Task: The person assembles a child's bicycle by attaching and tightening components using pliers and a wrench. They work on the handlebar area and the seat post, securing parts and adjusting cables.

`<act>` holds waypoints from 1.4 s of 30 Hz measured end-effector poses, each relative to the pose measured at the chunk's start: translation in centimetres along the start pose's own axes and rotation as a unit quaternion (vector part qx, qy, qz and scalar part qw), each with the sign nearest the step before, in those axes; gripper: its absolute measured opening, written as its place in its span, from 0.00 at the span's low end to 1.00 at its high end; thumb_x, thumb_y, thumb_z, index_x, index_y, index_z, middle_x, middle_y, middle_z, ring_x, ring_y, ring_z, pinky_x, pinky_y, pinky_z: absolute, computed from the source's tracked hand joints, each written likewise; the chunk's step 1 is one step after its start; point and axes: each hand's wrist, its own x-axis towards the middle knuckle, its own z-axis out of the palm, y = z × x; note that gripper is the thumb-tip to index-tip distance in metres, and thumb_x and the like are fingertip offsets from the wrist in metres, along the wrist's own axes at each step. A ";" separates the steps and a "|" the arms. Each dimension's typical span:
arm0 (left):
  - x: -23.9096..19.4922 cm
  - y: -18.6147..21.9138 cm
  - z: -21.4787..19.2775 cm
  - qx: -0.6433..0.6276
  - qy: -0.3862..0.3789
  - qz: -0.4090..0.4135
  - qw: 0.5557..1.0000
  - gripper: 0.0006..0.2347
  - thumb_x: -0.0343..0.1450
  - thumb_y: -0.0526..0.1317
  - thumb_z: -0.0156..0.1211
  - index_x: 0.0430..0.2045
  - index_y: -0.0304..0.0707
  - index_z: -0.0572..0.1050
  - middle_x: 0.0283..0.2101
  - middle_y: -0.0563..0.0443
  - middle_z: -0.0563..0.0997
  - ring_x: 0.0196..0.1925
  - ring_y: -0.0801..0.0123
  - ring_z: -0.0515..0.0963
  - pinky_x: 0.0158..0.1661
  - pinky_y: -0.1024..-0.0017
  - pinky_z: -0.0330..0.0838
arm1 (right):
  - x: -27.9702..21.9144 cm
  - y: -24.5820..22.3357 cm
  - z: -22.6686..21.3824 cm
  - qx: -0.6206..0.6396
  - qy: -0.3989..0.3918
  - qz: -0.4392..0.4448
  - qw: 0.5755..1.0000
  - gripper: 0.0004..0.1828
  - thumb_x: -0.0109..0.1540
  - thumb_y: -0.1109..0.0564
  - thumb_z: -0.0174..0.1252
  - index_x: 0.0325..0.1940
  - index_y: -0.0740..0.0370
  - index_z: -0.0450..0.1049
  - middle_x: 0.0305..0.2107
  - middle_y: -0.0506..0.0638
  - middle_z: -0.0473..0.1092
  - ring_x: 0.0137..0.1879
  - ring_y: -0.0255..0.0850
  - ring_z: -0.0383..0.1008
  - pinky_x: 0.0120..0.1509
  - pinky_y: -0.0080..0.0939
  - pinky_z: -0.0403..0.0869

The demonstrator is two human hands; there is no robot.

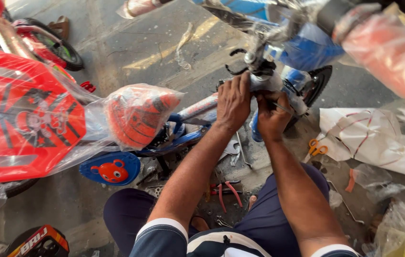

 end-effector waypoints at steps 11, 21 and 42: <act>0.6 -5.6 -2.1 -0.203 -0.104 0.017 0.973 0.29 0.61 0.39 0.70 0.58 0.38 0.69 0.52 0.41 0.77 0.53 0.48 0.78 0.50 0.58 0.73 | 0.0 2.9 -1.5 0.263 0.049 0.141 0.953 0.11 0.77 0.63 0.65 0.50 0.69 0.67 0.42 0.51 0.67 0.46 0.37 0.69 0.57 0.37 0.77; 2.5 -5.9 -2.9 -0.308 -0.232 -0.142 0.912 0.31 0.69 0.70 0.48 0.39 0.38 0.80 0.32 0.45 0.84 0.36 0.58 0.84 0.36 0.60 0.74 | 2.2 1.9 -1.5 0.234 -0.016 0.167 0.958 0.18 0.68 0.56 0.69 0.50 0.68 0.67 0.40 0.55 0.76 0.41 0.40 0.80 0.47 0.39 0.82; 1.4 -8.7 -2.7 -0.274 -0.349 -0.182 0.877 0.41 0.67 0.74 0.28 0.60 0.46 0.76 0.59 0.41 0.80 0.62 0.50 0.78 0.59 0.55 0.69 | 3.0 -0.7 -3.3 0.257 -0.089 0.278 0.921 0.12 0.73 0.48 0.55 0.48 0.60 0.73 0.32 0.45 0.76 0.34 0.35 0.79 0.38 0.34 0.79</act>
